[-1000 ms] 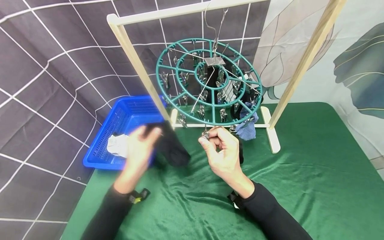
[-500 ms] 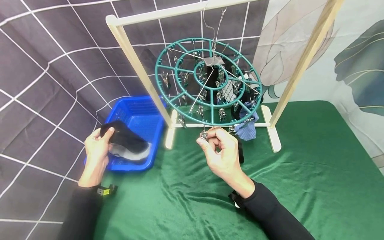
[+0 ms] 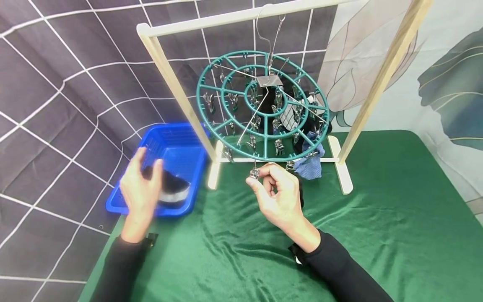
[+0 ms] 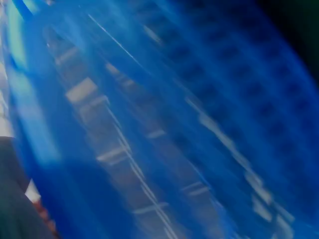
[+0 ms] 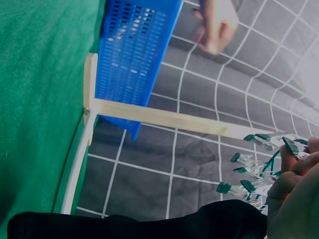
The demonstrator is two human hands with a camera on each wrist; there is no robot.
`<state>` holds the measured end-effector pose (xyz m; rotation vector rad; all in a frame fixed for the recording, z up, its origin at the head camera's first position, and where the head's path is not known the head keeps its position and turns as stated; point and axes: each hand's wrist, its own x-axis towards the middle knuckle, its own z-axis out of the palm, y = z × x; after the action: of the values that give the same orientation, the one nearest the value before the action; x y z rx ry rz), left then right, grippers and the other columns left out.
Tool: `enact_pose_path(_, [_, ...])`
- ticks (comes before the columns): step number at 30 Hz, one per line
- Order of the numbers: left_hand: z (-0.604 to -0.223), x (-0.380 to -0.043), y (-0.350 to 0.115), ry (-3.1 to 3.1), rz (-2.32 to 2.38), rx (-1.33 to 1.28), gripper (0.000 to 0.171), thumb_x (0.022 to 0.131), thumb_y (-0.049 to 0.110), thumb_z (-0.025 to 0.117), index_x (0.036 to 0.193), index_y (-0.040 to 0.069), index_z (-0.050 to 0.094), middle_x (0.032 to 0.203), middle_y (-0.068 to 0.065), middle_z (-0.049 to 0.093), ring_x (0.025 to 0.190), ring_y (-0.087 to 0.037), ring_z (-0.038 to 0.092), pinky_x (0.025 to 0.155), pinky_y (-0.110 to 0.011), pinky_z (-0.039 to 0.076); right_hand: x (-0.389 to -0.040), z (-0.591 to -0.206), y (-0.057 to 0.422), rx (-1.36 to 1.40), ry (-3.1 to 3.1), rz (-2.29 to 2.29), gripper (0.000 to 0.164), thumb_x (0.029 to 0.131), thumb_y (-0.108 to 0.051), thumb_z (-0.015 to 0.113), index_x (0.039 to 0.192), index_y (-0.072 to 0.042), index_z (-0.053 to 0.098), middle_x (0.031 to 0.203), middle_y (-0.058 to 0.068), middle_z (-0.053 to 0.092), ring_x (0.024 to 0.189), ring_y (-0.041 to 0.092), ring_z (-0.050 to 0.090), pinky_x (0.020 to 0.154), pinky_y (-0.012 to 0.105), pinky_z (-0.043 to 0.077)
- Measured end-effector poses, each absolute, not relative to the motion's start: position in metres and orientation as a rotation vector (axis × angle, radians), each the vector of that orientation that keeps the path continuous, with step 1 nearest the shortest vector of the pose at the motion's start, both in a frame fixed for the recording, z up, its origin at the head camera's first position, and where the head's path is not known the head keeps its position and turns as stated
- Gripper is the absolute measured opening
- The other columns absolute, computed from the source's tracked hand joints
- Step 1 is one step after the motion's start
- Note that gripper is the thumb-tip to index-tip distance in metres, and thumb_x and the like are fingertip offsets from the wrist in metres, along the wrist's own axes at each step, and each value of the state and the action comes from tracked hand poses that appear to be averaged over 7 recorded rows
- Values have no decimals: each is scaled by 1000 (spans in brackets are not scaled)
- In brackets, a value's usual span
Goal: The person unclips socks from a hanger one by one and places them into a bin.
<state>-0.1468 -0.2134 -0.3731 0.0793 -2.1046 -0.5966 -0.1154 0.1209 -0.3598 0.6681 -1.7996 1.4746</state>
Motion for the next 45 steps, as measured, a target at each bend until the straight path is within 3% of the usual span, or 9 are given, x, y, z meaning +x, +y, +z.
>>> enact_pose_path(3, [-352,-139,-170,-1922,-526,-284,46,81,27,73,120,4,66,124,-13,66,113,-26,60,85,-48,55,-111,-352,119,663,-1806,1439,20,65,9,78,76,4,63,48,-1,41,42,6,33,36,18,23])
enact_pose_path(7, [-312,-125,-111,-1643,-463,-700,30,77,13,76,102,-3,72,106,-19,72,101,-31,65,83,-42,58,-105,-338,114,683,-1801,1409,19,63,12,77,76,6,65,49,1,40,41,10,32,37,21,23])
enact_pose_path(12, [-282,-115,-68,-1536,-383,-976,22,73,1,77,95,2,76,97,-15,75,96,-28,67,84,-42,58,-105,-336,113,718,-1793,1346,22,62,10,78,81,5,69,52,1,44,41,11,34,39,23,26])
enact_pose_path(19, [-283,-117,-55,-1624,-271,-1012,24,81,-2,68,100,10,77,99,-4,75,94,-22,64,91,-47,51,-104,-338,112,736,-1780,1332,24,62,7,79,85,6,70,50,2,44,41,10,35,40,22,27])
enact_pose_path(25, [-284,-125,-53,-1665,-239,-1004,23,86,0,64,99,12,78,93,-1,74,91,-22,62,91,-42,47,-104,-335,112,739,-1797,1294,26,61,7,79,85,7,70,50,3,45,41,11,37,40,24,29])
enact_pose_path(31, [-285,-130,-53,-1661,-247,-997,24,86,-3,62,96,12,78,91,-3,74,89,-23,62,84,-36,52,-104,-334,113,757,-1804,1291,29,61,7,79,88,7,71,58,4,54,41,11,38,40,22,29])
enact_pose_path(38, [-285,-140,-58,-1568,-283,-977,17,82,-2,69,94,6,77,91,-7,74,88,-26,63,78,-32,58,-104,-337,115,772,-1815,1212,33,63,2,81,94,6,72,75,12,67,43,9,40,40,23,32])
enact_pose_path(41, [-287,-145,-63,-1544,-301,-950,17,81,-5,68,93,5,76,91,-8,74,89,-27,64,79,-32,59,-102,-332,115,787,-1792,1168,29,66,2,79,93,5,72,78,14,69,45,11,42,41,24,34])
enact_pose_path(45, [-288,-154,-67,-1535,-348,-922,18,80,-7,67,90,5,75,90,-8,74,89,-26,64,77,-32,59,-102,-326,116,835,-1519,1086,10,72,2,71,80,7,72,71,19,69,48,18,51,40,26,41])
